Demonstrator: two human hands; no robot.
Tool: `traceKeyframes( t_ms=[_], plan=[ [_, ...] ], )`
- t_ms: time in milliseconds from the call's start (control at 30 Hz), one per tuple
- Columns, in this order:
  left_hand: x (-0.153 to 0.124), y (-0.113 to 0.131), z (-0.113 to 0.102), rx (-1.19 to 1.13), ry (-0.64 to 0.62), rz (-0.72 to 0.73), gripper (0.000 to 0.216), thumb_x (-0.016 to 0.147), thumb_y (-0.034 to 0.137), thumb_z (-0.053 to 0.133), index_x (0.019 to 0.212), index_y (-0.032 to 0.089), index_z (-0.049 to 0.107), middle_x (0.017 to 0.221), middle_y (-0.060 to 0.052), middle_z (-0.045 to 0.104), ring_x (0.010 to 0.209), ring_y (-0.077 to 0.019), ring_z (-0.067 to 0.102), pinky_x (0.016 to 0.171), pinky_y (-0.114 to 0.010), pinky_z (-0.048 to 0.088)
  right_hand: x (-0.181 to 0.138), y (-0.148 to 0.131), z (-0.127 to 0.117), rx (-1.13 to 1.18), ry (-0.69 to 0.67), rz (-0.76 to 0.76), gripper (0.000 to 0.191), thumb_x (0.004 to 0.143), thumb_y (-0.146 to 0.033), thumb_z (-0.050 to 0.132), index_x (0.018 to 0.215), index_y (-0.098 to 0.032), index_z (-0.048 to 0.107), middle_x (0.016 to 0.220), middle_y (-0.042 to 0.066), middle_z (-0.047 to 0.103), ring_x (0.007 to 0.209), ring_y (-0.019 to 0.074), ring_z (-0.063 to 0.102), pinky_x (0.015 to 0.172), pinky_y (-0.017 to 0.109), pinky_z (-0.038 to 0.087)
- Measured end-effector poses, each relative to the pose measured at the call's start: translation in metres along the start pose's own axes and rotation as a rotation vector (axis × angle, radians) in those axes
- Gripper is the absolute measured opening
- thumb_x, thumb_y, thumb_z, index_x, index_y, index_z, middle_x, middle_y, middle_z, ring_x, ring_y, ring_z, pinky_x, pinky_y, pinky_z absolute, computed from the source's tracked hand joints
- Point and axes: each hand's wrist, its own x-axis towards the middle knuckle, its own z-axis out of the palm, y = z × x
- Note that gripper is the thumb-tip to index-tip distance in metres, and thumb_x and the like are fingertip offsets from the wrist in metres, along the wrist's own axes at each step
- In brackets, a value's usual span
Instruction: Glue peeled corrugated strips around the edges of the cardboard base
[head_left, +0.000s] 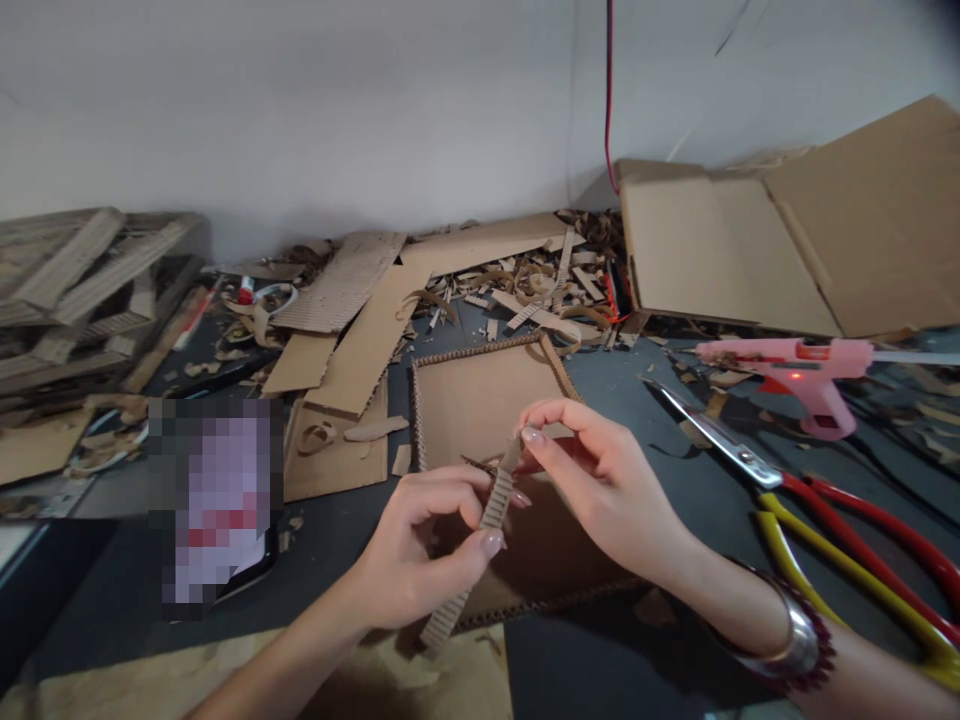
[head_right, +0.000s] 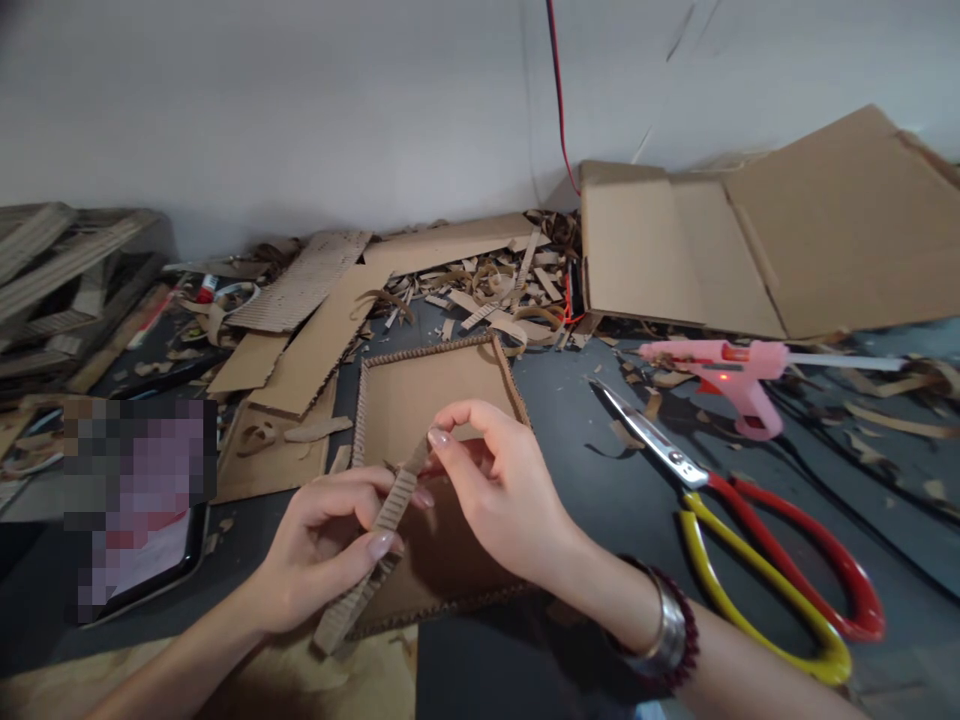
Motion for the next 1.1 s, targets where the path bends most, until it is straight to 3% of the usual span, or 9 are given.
traceKeyframes(
  t_ms=[267, 433, 533, 667, 800, 900, 1100],
  plan=[
    [-0.0003, -0.0007, 0.0012, 0.053, -0.074, 0.092, 0.019, 0.068, 0.009, 0.056, 0.052, 0.016, 0.050, 0.087, -0.008, 0.063, 0.086, -0.0209, 0.060, 0.077, -0.031, 0.044, 0.0070, -0.0007, -0.0050, 0.003, 0.103, 0.044, 0.018, 0.079, -0.036, 0.052, 0.077, -0.018, 0.051, 0.068, 0.001, 0.059, 0.053, 0.0118, 0.060, 0.049, 0.023, 0.051],
    [-0.0017, -0.0014, -0.0005, 0.062, 0.008, 0.054, 0.019, 0.071, 0.015, 0.056, 0.052, 0.016, 0.053, 0.084, -0.008, 0.061, 0.084, -0.0207, 0.058, 0.071, -0.028, 0.044, 0.0068, -0.0044, -0.0070, 0.110, 0.007, -0.067, 0.022, 0.079, -0.041, 0.054, 0.083, -0.019, 0.055, 0.082, 0.004, 0.061, 0.075, 0.0159, 0.063, 0.067, 0.029, 0.053],
    [-0.0042, -0.0027, -0.0024, 0.079, 0.046, 0.031, 0.018, 0.070, 0.018, 0.058, 0.052, 0.016, 0.055, 0.089, -0.008, 0.061, 0.082, -0.0194, 0.057, 0.070, -0.027, 0.043, 0.0063, -0.0054, -0.0073, 0.052, -0.082, -0.184, 0.013, 0.075, -0.031, 0.063, 0.083, -0.020, 0.059, 0.093, 0.005, 0.061, 0.090, 0.0167, 0.060, 0.078, 0.029, 0.051],
    [-0.0038, -0.0023, -0.0031, 0.041, 0.025, 0.021, 0.025, 0.072, 0.028, 0.058, 0.051, 0.015, 0.055, 0.088, -0.008, 0.061, 0.077, -0.0188, 0.056, 0.066, -0.026, 0.042, 0.0055, -0.0023, -0.0059, -0.122, -0.074, -0.249, 0.004, 0.076, -0.018, 0.062, 0.077, -0.021, 0.064, 0.093, 0.003, 0.065, 0.093, 0.0160, 0.061, 0.084, 0.030, 0.048],
    [0.0006, -0.0024, -0.0008, -0.023, 0.044, -0.008, 0.033, 0.073, 0.046, 0.058, 0.061, 0.015, 0.061, 0.071, -0.006, 0.061, 0.065, -0.0169, 0.056, 0.060, -0.025, 0.043, 0.0023, 0.0014, -0.0038, -0.247, -0.082, -0.369, 0.009, 0.077, -0.014, 0.059, 0.075, -0.021, 0.064, 0.086, 0.003, 0.069, 0.087, 0.0168, 0.064, 0.082, 0.031, 0.049],
    [0.0022, -0.0039, 0.0015, 0.000, 0.071, -0.062, 0.027, 0.077, 0.040, 0.058, 0.069, 0.015, 0.064, 0.068, -0.005, 0.064, 0.066, -0.0166, 0.058, 0.063, -0.025, 0.044, -0.0005, 0.0037, -0.0027, -0.356, -0.103, -0.461, 0.012, 0.079, -0.013, 0.055, 0.073, -0.020, 0.063, 0.083, 0.003, 0.070, 0.083, 0.0172, 0.065, 0.078, 0.029, 0.051],
    [0.0018, -0.0038, 0.0025, 0.067, 0.048, -0.147, 0.020, 0.082, 0.026, 0.054, 0.073, 0.014, 0.067, 0.067, -0.005, 0.067, 0.063, -0.0155, 0.060, 0.058, -0.022, 0.046, -0.0021, 0.0009, -0.0024, -0.428, -0.043, -0.324, 0.017, 0.083, -0.020, 0.052, 0.070, -0.020, 0.064, 0.071, 0.001, 0.070, 0.064, 0.0144, 0.066, 0.057, 0.022, 0.050]
  ],
)
